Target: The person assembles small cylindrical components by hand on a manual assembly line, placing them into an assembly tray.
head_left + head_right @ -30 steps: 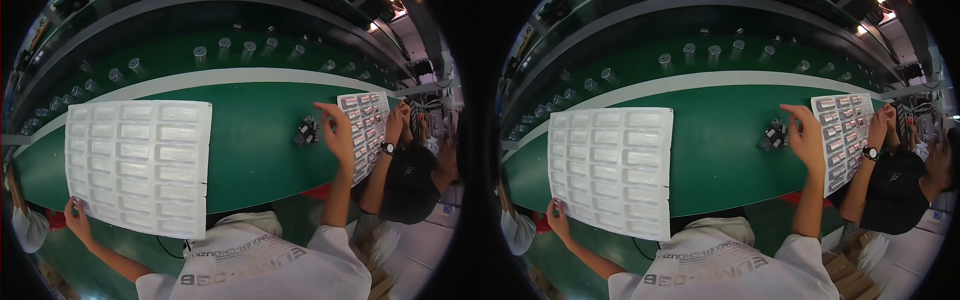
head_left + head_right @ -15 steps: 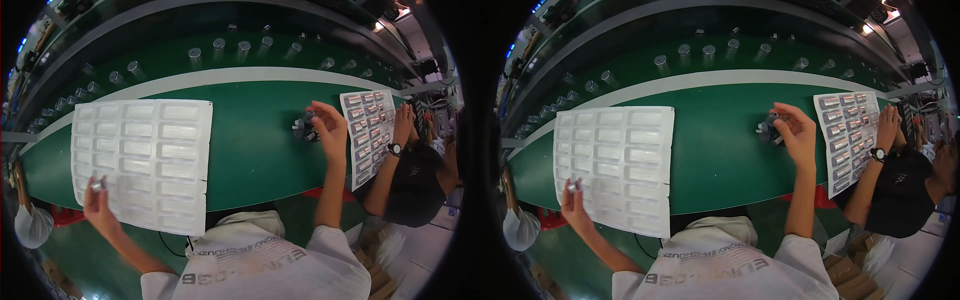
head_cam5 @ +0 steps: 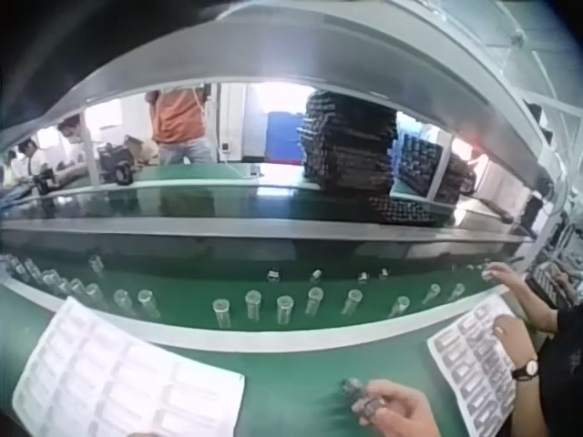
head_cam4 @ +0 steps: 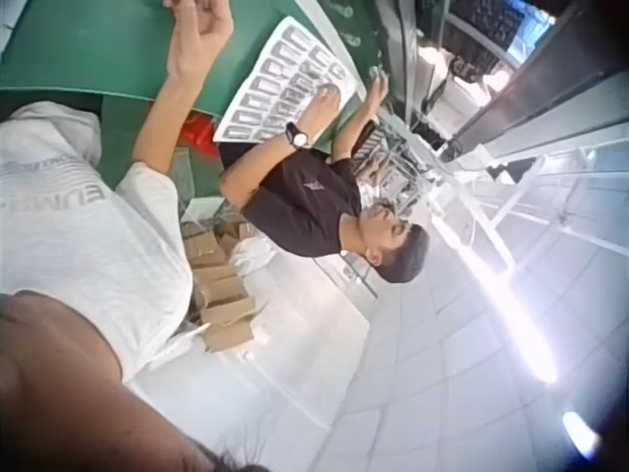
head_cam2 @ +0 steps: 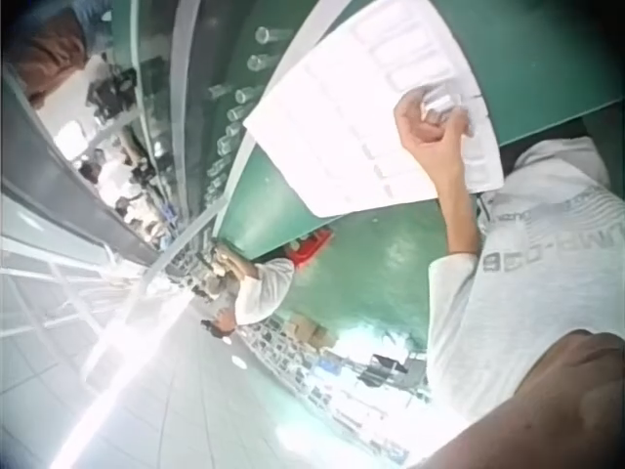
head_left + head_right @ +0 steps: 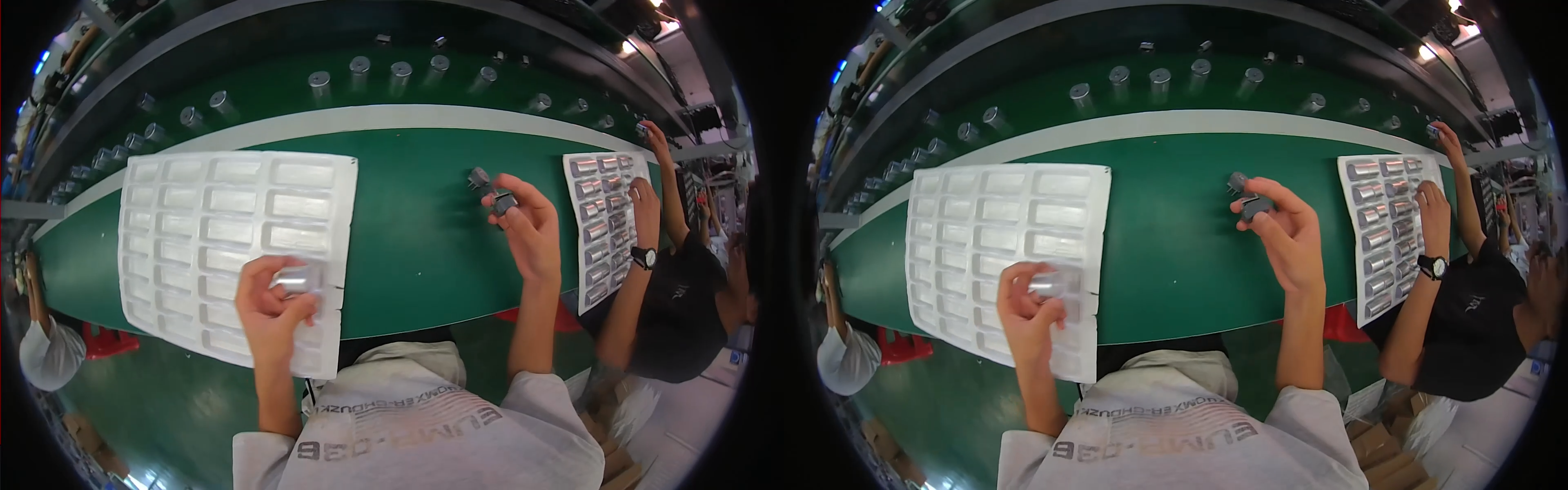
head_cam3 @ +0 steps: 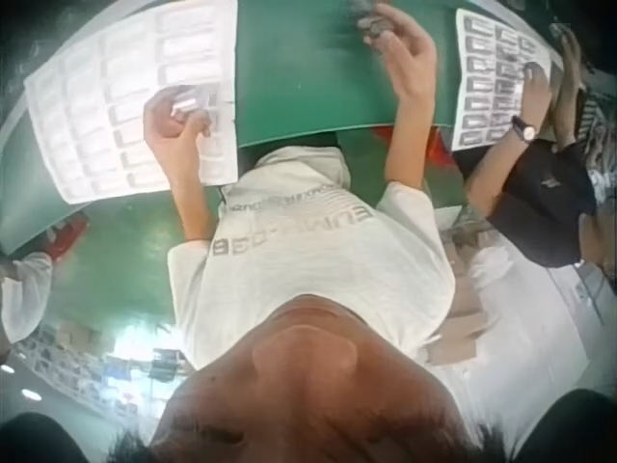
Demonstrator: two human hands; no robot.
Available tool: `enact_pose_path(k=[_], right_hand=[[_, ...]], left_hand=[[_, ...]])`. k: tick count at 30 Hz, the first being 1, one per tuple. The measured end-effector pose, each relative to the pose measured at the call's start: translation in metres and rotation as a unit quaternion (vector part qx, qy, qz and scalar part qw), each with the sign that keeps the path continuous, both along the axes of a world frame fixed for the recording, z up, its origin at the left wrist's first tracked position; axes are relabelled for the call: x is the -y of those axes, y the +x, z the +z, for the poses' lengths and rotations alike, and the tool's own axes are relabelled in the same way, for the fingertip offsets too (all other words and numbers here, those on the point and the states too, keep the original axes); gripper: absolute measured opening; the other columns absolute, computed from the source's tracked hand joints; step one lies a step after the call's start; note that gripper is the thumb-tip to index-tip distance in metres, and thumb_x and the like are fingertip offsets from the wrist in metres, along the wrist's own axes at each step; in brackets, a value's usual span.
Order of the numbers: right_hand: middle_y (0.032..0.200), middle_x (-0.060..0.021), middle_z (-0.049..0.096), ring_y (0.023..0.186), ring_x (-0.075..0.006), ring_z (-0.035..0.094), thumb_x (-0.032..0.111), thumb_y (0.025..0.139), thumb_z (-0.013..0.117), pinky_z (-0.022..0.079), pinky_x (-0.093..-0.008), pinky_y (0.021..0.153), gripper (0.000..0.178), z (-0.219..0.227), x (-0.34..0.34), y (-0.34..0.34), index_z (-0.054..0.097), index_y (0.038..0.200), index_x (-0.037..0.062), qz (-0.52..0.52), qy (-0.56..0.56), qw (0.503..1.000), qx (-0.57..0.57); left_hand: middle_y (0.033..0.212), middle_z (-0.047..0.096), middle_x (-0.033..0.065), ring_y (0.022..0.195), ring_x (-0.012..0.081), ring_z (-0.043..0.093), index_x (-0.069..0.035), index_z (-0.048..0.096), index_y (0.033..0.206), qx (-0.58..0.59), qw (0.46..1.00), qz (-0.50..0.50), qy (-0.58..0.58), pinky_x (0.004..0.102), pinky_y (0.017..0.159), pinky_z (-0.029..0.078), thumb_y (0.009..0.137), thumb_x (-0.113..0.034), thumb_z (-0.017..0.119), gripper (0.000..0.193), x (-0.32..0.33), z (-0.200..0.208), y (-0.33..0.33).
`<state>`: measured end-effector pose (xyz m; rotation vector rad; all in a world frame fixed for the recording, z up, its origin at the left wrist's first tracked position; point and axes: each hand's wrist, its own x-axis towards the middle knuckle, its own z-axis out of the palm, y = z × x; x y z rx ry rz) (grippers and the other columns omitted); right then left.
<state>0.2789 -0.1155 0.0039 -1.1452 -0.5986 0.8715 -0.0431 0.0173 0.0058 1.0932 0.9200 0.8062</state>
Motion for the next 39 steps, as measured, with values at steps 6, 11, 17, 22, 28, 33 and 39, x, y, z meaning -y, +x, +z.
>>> enact_pose_path(k=[6,11,17,22,28,33,39], right_hand=[[0.124,-0.0180,0.055,0.087,-0.0231,0.065,0.002,0.092,0.061,0.054,-0.0327,0.069,0.025,0.002,-0.006,-0.044,0.060,0.116,-0.0029,0.040,0.008,0.997,-0.072],[0.128,-0.0178,0.050,0.080,-0.0207,0.066,-0.008,0.086,0.064,0.056,-0.0312,0.067,0.028,0.012,-0.025,-0.095,0.061,0.114,-0.0068,0.060,-0.046,0.997,-0.029],[0.118,-0.0182,0.057,0.092,-0.0205,0.066,-0.005,0.087,0.068,0.057,-0.0300,0.077,0.031,0.008,-0.029,-0.109,0.060,0.116,-0.0094,0.093,0.018,0.995,0.020],[0.119,-0.0240,0.062,0.098,-0.0206,0.065,-0.004,0.085,0.071,0.056,-0.0313,0.083,0.031,0.004,-0.027,-0.110,0.061,0.114,-0.0082,0.049,-0.018,0.998,-0.042],[0.118,-0.0267,0.064,0.103,-0.0259,0.065,-0.009,0.080,0.073,0.054,-0.0374,0.091,0.023,0.006,-0.025,-0.106,0.066,0.102,-0.0076,0.051,0.030,0.998,0.009],[0.117,-0.0261,0.064,0.106,-0.0275,0.065,-0.014,0.076,0.073,0.053,-0.0383,0.092,0.024,0.020,-0.035,-0.113,0.068,0.099,-0.0068,0.081,0.046,0.994,0.053],[0.117,-0.0228,0.065,0.107,-0.0267,0.065,-0.013,0.075,0.074,0.053,-0.0356,0.093,0.026,0.011,-0.036,-0.123,0.069,0.100,-0.0064,0.104,0.040,0.985,0.131]], left_hand=[[0.122,0.058,0.0194,0.084,0.0234,0.070,0.004,0.064,0.110,0.145,0.981,-0.069,-0.109,0.0265,0.060,0.058,0.080,0.011,0.064,0.032,0.014,0.004,0.040],[0.123,0.057,0.0188,0.098,0.0267,0.069,0.005,0.063,0.113,0.155,0.980,-0.075,-0.099,0.0323,0.077,0.061,0.087,0.008,0.064,0.027,0.019,-0.001,0.040],[0.116,0.063,0.0202,0.100,0.0313,0.070,0.006,0.058,0.120,0.116,0.993,0.003,-0.014,0.0341,0.083,0.060,0.085,0.007,0.067,0.035,0.026,0.002,0.050],[0.111,0.067,0.0181,0.105,0.0262,0.068,0.006,0.057,0.126,0.091,0.995,0.025,-0.042,0.0309,0.079,0.058,0.082,0.007,0.071,0.046,0.024,0.011,0.042],[0.110,0.067,0.0151,0.082,0.0110,0.063,0.003,0.057,0.134,0.053,0.997,-0.039,-0.033,0.0205,0.071,0.051,0.085,0.000,0.075,0.053,0.025,-0.005,0.033],[0.097,0.057,0.0042,0.075,0.0078,0.054,0.000,0.055,0.138,0.060,0.991,-0.122,0.002,0.0202,0.062,0.043,0.095,-0.023,0.068,0.050,0.029,0.005,0.036],[0.101,0.053,0.0018,0.069,0.0056,0.046,-0.001,0.048,0.144,0.031,0.990,-0.133,-0.023,0.0186,0.056,0.035,0.107,-0.025,0.044,0.044,0.032,0.014,0.043]])
